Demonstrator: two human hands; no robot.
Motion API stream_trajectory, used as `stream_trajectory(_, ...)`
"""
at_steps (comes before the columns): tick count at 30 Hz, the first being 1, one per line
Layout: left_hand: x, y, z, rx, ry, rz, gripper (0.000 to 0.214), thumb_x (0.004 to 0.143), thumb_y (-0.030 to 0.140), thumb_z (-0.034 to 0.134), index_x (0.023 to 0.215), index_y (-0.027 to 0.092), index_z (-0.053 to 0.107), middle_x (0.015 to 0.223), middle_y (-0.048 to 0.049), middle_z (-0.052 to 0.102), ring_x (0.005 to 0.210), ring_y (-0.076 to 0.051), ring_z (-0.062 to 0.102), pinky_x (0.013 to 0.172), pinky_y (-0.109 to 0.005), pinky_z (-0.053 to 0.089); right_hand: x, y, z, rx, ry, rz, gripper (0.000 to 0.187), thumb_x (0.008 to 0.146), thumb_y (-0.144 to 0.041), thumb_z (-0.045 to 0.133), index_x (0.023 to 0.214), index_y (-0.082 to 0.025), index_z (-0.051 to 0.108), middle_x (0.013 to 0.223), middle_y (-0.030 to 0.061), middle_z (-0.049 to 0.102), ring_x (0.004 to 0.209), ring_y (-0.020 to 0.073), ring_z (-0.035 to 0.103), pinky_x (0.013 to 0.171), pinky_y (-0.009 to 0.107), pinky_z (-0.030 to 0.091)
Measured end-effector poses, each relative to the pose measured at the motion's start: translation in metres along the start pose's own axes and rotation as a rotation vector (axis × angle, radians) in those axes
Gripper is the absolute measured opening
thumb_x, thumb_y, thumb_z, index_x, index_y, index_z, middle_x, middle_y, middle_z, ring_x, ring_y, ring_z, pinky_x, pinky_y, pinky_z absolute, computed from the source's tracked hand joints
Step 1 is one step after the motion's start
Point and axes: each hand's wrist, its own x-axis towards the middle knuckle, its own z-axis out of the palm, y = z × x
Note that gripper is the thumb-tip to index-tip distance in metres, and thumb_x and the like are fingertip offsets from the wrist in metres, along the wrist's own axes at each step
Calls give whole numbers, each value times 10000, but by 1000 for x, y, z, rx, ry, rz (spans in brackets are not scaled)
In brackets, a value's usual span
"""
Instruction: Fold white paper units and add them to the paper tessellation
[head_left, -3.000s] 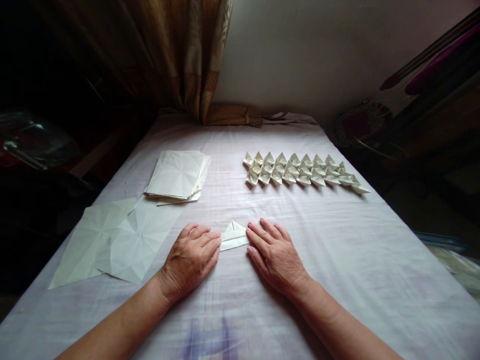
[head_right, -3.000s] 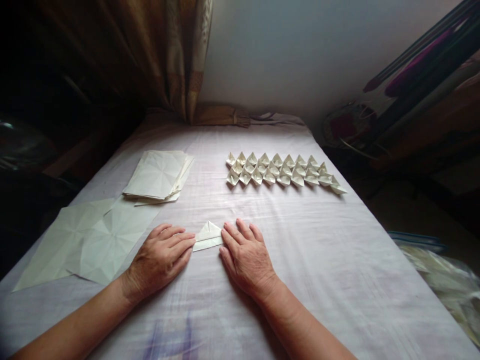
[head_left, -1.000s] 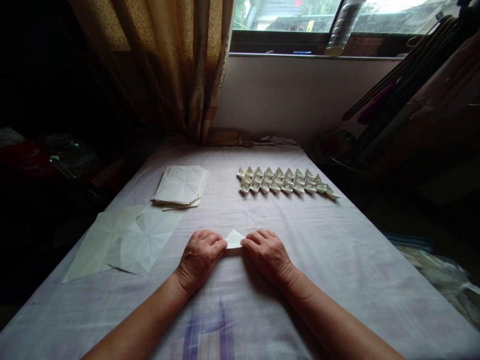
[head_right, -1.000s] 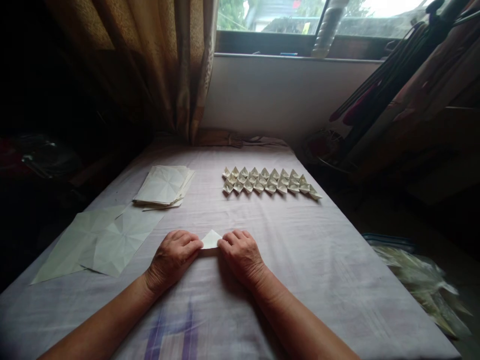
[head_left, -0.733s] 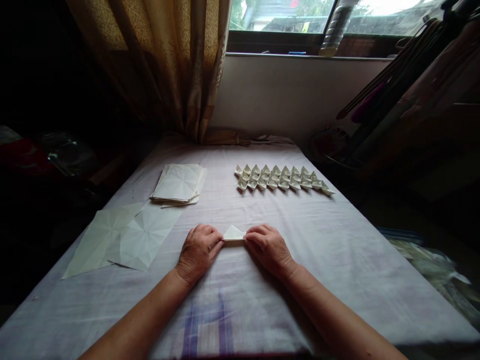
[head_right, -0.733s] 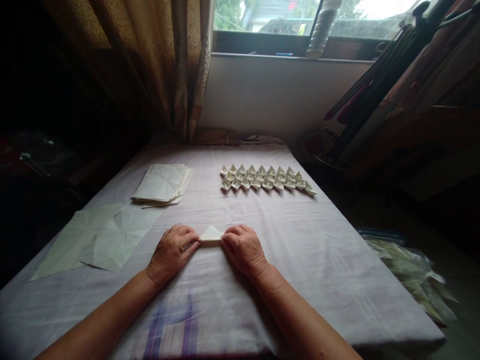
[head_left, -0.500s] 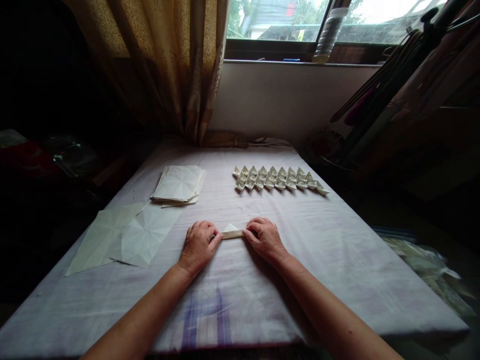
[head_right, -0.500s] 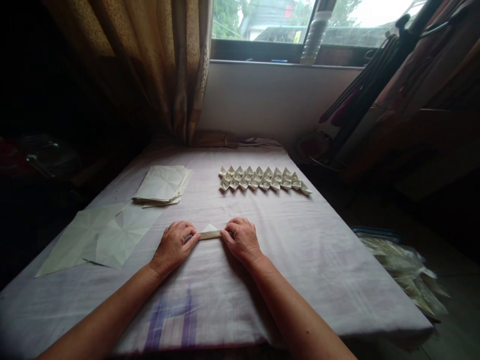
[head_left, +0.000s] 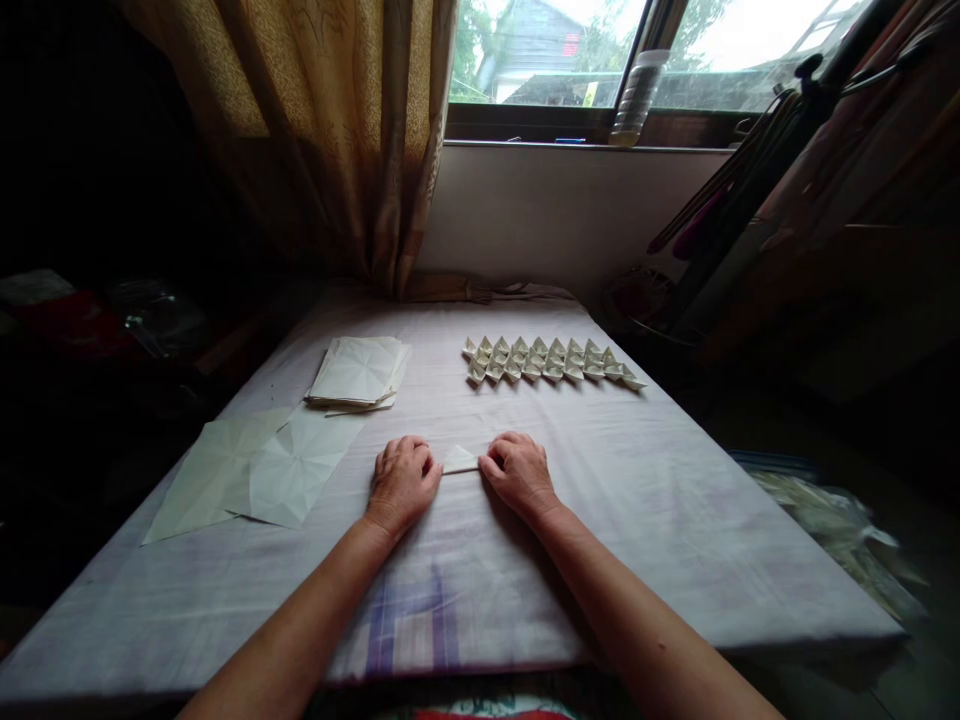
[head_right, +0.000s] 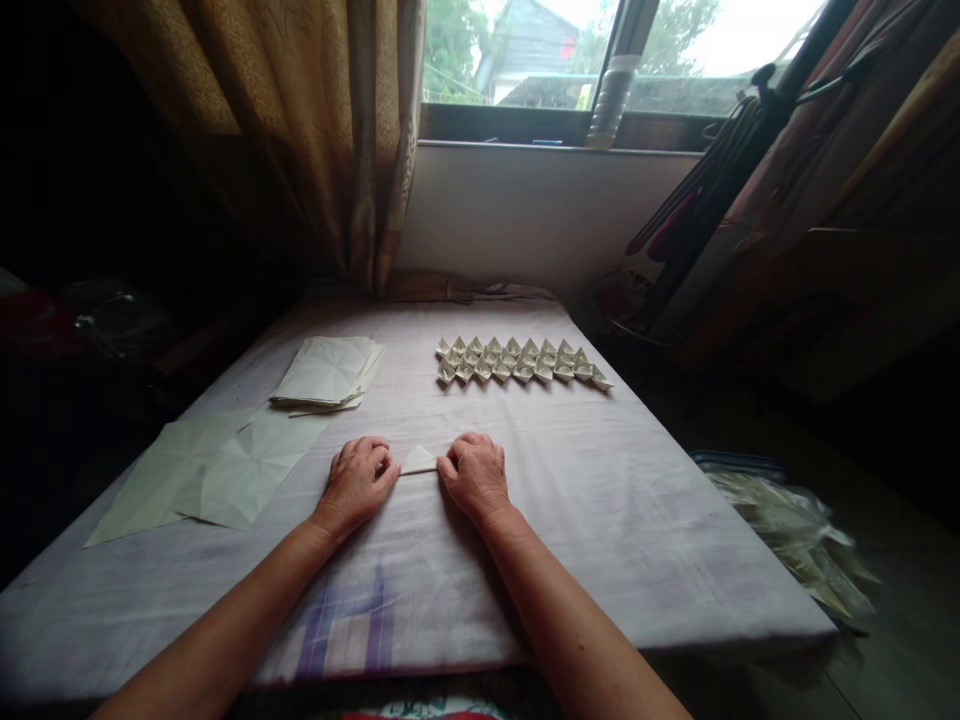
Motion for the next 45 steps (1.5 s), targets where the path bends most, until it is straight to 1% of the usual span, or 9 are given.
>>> stream_trajectory(15, 1, 3, -4, -29, -46, -68, 94, 814, 261, 599, 729, 221, 588, 1156, -51, 617, 1109, -258, 508, 948, -401, 400, -1, -1, 0, -9, -19, 26, 145, 829, -263, 639, 698, -200, 642, 939, 28, 675, 951, 205, 548, 803, 319, 309)
stream_trajectory(19, 1, 3, -4, -50, -55, -83, 54, 804, 262, 609, 854, 240, 612, 1170, -47, 614, 1119, -254, 509, 955, -401, 394, -1, -1, 0, -8, -23, 27, 47, 827, -245, 637, 850, -224, 672, 967, 30, 671, 965, 211, 543, 819, 331, 314)
stream_trajectory(21, 2, 2, -3, -64, -63, -89, 107, 801, 253, 613, 905, 264, 631, 1197, -33, 606, 1142, -250, 505, 966, -406, 386, -2, -2, 0, -5, -31, 17, 92, 826, -217, 635, 898, -251, 682, 995, 19, 670, 986, 205, 539, 834, 334, 312)
stream_trajectory(26, 5, 4, -3, -88, -102, -78, 124, 814, 221, 607, 826, 297, 704, 1254, -6, 599, 1227, -252, 477, 1022, -448, 346, -3, -11, 2, -8, -46, 1, 150, 834, -163, 595, 817, -270, 699, 1055, 13, 658, 1042, 203, 522, 862, 351, 299)
stream_trajectory(29, 6, 4, -3, -87, -111, -74, 138, 828, 229, 602, 839, 294, 723, 1267, -22, 599, 1248, -256, 471, 1032, -457, 343, -4, -22, 5, -43, -24, 27, 75, 839, -276, 620, 809, -237, 677, 1061, 44, 643, 1043, 230, 510, 866, 370, 297)
stream_trajectory(32, 6, 4, -1, -86, -113, -74, 135, 830, 238, 606, 855, 290, 728, 1288, -28, 594, 1262, -264, 463, 1037, -470, 343, -5, -31, 9, -117, 15, 42, 247, 836, -450, 629, 804, -205, 639, 1005, 76, 622, 999, 251, 503, 856, 386, 302)
stream_trajectory(34, 6, 3, 0, -87, -112, -73, 132, 832, 245, 608, 862, 289, 728, 1296, -28, 591, 1267, -265, 460, 1041, -476, 340, -6, -33, 12, -132, 18, 46, 274, 829, -475, 635, 818, -201, 625, 996, 81, 612, 996, 255, 497, 854, 387, 303)
stream_trajectory(40, 6, 1, -2, -93, -120, -72, 139, 825, 235, 608, 846, 297, 730, 1279, -19, 603, 1257, -250, 473, 1039, -461, 345, -6, -16, 6, -56, -1, 104, 117, 818, -328, 659, 776, -219, 645, 1113, 51, 616, 1086, 244, 495, 913, 395, 287)
stream_trajectory(45, 6, 6, -1, -70, -95, -77, 115, 816, 239, 605, 818, 280, 712, 1285, -30, 593, 1250, -258, 472, 1042, -465, 334, -6, -5, -1, -20, 23, 145, 92, 816, -291, 654, 751, -226, 660, 1116, 39, 622, 1113, 243, 493, 945, 408, 279)
